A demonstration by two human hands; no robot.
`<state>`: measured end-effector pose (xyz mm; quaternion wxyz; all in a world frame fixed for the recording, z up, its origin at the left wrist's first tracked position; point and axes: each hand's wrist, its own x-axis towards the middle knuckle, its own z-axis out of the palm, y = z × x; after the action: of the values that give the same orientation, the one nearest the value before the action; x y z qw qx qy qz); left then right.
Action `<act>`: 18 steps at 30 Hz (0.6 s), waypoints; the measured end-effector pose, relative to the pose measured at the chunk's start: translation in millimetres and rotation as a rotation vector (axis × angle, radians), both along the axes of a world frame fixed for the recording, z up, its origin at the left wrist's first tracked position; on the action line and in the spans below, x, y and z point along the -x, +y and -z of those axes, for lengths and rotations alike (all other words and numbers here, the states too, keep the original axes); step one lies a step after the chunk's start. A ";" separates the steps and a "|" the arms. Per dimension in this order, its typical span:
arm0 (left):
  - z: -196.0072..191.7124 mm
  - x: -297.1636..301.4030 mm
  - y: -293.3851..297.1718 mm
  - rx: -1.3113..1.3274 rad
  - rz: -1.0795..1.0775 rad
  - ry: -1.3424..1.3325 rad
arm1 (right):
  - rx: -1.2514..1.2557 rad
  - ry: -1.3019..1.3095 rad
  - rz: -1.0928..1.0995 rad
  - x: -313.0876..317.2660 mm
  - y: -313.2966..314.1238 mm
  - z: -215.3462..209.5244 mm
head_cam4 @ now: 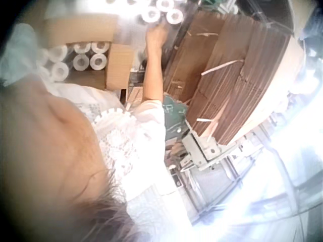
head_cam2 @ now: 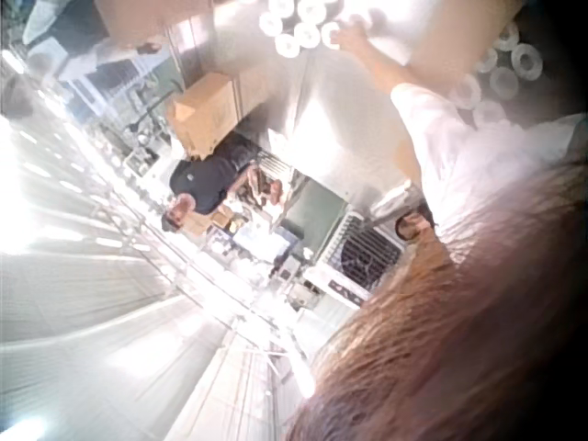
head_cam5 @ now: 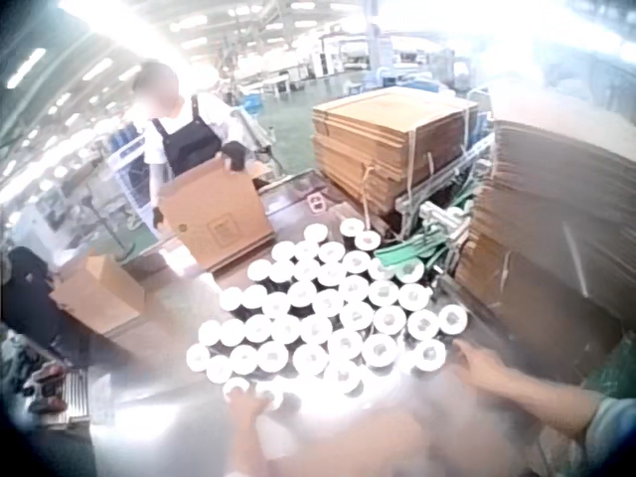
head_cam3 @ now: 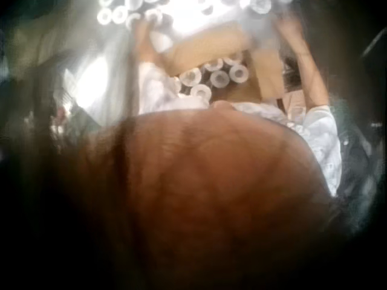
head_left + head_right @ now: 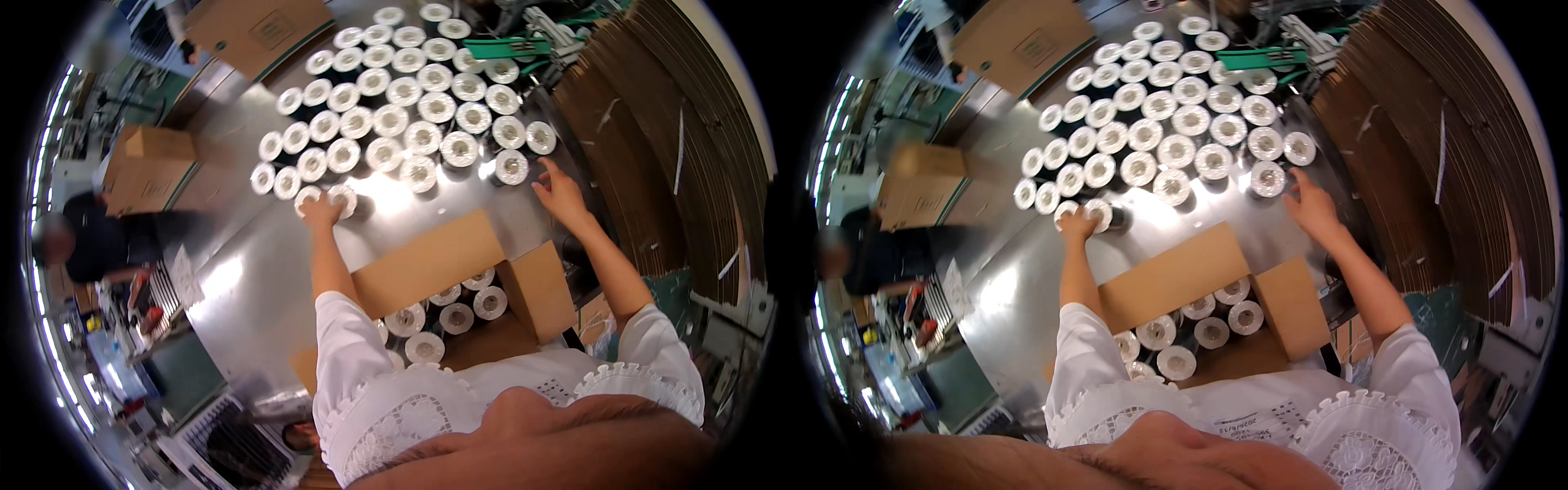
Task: The person assembles cardboard boxes and packs cylindrical rolls into them on a metal worktable. They repeatedly open boxes, place rolls inside, and close the boxes while other workers perform similar tasks nearby.
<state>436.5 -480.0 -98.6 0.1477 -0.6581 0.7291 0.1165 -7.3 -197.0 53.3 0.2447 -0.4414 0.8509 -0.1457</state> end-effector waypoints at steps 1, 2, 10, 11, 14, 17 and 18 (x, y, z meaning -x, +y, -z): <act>-14.3 19.9 -3.6 -0.059 -0.044 -0.001 | -0.066 0.067 0.010 17.4 3.2 13.5; -12.9 16.8 -4.0 0.021 -0.013 -0.039 | -0.132 0.122 -0.016 28.2 1.3 24.9; -138.1 -26.5 17.3 0.136 0.115 0.375 | -0.234 -0.051 -0.219 58.5 -85.0 133.0; -179.2 -26.9 33.3 0.137 0.116 0.580 | -0.190 -0.099 -0.217 59.4 -90.7 143.3; -268.2 -43.8 89.7 -0.159 0.024 1.107 | -0.056 -0.120 -0.222 65.1 -85.4 156.7; -268.1 -96.4 185.6 -0.483 -0.826 1.401 | 0.063 -0.165 -0.260 64.2 -57.8 136.4; -285.3 -61.3 210.5 -0.631 -0.806 1.415 | 0.107 -0.144 -0.283 61.2 -50.2 121.7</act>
<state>497.8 -269.4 186.7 -0.2167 -0.5675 0.2950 0.7375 -68.5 -247.2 -68.4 0.2995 -0.5576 0.7515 -0.1861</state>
